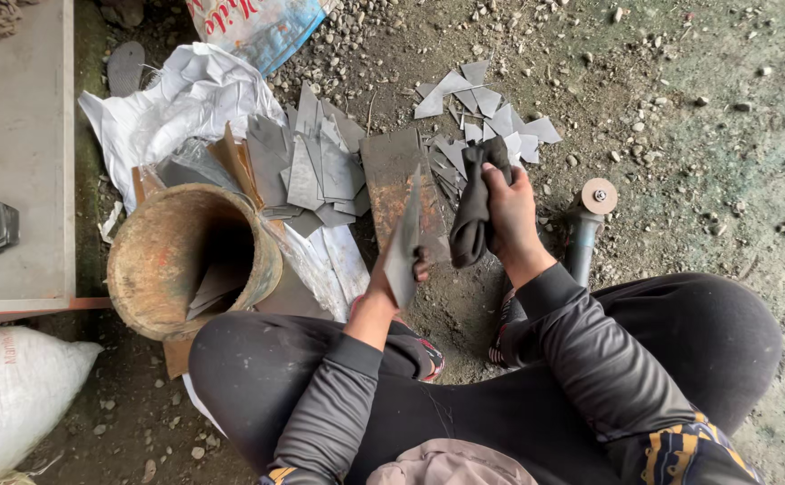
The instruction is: The person sits on the ground and wipes triangular metal pieces with a dark cloth. They handle the pieces one at a time, wiping both sides, and place the cleaned pieces into a bucket.
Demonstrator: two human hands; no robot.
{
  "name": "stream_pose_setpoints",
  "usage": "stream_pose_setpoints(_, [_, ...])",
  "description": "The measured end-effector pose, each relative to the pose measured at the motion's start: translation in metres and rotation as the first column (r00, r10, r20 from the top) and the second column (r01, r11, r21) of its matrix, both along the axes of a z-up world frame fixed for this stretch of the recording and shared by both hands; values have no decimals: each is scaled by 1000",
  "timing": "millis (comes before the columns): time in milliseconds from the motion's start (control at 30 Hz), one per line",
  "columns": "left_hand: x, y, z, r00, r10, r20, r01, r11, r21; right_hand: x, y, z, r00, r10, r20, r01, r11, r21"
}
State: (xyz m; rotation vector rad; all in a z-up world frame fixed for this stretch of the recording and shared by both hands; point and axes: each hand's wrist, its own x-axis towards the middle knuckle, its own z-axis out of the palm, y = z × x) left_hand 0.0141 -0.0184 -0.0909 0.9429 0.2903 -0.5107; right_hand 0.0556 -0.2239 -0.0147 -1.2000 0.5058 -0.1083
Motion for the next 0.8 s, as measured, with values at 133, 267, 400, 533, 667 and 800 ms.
stream_pose_setpoints(133, [4, 13, 29, 998, -20, -51, -7, 875, -484, -21, 36, 4, 959, 16, 284, 43, 978, -202])
stream_pose_setpoints(267, [-8, 3, 52, 1000, 6, 17, 8, 679, -734, -64, 80, 15, 845, 328, 423, 164, 593, -788])
stream_pose_setpoints(400, [-4, -8, 52, 970, -99, 220, 223, 723, -654, -76, 95, 27, 740, 583, 335, 111, 385, -916])
stream_pose_setpoints(533, [-25, -12, 23, 996, -65, -54, -12, 529, -848, -60, 86, 22, 879, 454, 144, 1, 301, -954])
stream_pose_setpoints(667, [-25, -13, 10, 997, -66, -27, 24, 667, -745, -70, 96, 25, 881, 440, 172, 32, 307, -951])
stream_pose_setpoints(800, [-22, -14, 14, 992, -87, 94, 124, 836, -534, -98, 102, 35, 694, 674, 253, 18, 336, -942])
